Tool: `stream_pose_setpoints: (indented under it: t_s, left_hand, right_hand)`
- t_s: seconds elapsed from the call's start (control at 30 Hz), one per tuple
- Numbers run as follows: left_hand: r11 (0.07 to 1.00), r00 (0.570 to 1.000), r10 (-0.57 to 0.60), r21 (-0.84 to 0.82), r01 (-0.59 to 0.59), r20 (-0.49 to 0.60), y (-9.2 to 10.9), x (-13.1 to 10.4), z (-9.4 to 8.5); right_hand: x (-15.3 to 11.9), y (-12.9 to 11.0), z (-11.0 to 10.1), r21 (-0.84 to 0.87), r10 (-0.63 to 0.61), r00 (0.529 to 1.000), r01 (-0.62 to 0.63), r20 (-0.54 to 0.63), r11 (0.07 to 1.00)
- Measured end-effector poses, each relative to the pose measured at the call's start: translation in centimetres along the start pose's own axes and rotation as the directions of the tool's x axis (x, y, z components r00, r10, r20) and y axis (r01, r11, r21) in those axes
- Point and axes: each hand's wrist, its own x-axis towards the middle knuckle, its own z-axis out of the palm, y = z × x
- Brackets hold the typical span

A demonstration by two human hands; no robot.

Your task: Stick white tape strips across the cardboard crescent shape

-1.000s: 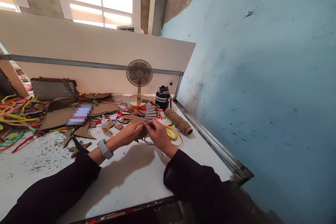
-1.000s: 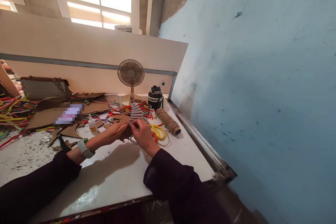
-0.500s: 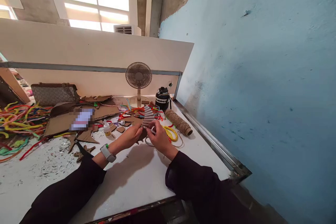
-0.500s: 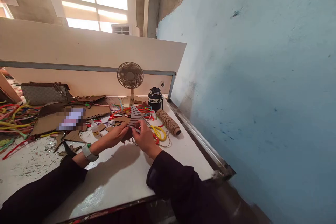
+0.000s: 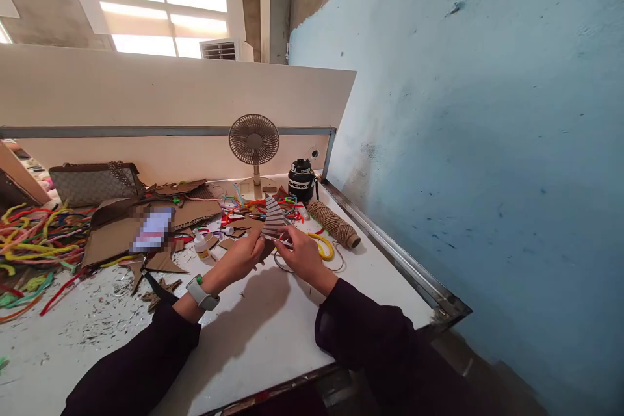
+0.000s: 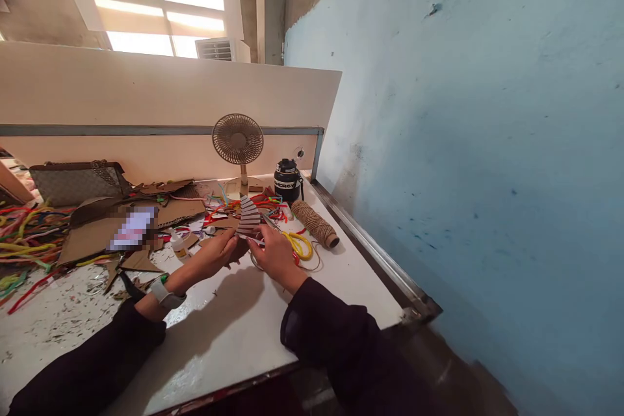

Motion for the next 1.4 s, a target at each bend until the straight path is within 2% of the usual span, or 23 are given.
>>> stream_pose_setpoints:
  t_s: [0.33,0.6,0.67,0.77,0.9,1.13,1.23,1.4]
  left_hand:
    - [0.998,0.999,-0.034,0.055,0.032,0.021,0.4,0.1,-0.4]
    - [0.996,0.994,-0.075,-0.049,0.079,0.086,-0.6,0.5,-0.7]
    - [0.993,0.992,-0.08,-0.084,0.088,0.101,-0.9,0.6,-0.6]
    - [0.985,0.99,-0.091,-0.138,0.105,0.107,-1.1,0.7,-0.3]
    - [0.965,0.987,-0.127,-0.218,0.146,0.102,-0.7,0.6,0.3]
    - [0.945,0.984,-0.146,-0.281,0.169,0.099,0.1,0.1,0.8]
    - [0.935,0.984,-0.148,-0.311,0.171,0.095,0.2,0.1,1.0]
    - [0.909,0.986,-0.142,-0.384,0.163,0.082,0.6,0.0,1.2]
  right_hand:
    - [1.1,1.3,-0.3,0.103,0.053,0.995,-0.062,0.086,0.993]
    - [1.4,2.5,-0.5,0.305,0.052,0.966,-0.132,0.254,0.943]
    - [1.4,2.5,-0.5,0.329,0.054,0.963,-0.142,0.262,0.934]
    - [1.3,2.1,-0.8,0.319,0.061,0.977,-0.126,0.205,0.939]
    - [1.2,1.3,-1.2,0.234,0.013,0.998,-0.027,0.06,0.972]
    - [0.8,0.7,-1.1,0.036,-0.132,0.988,0.135,-0.086,0.99]
    - [0.8,0.7,-1.2,-0.037,-0.107,0.987,0.104,-0.119,0.994]
    - [1.0,0.8,-1.3,-0.024,-0.051,0.99,0.049,-0.128,0.999]
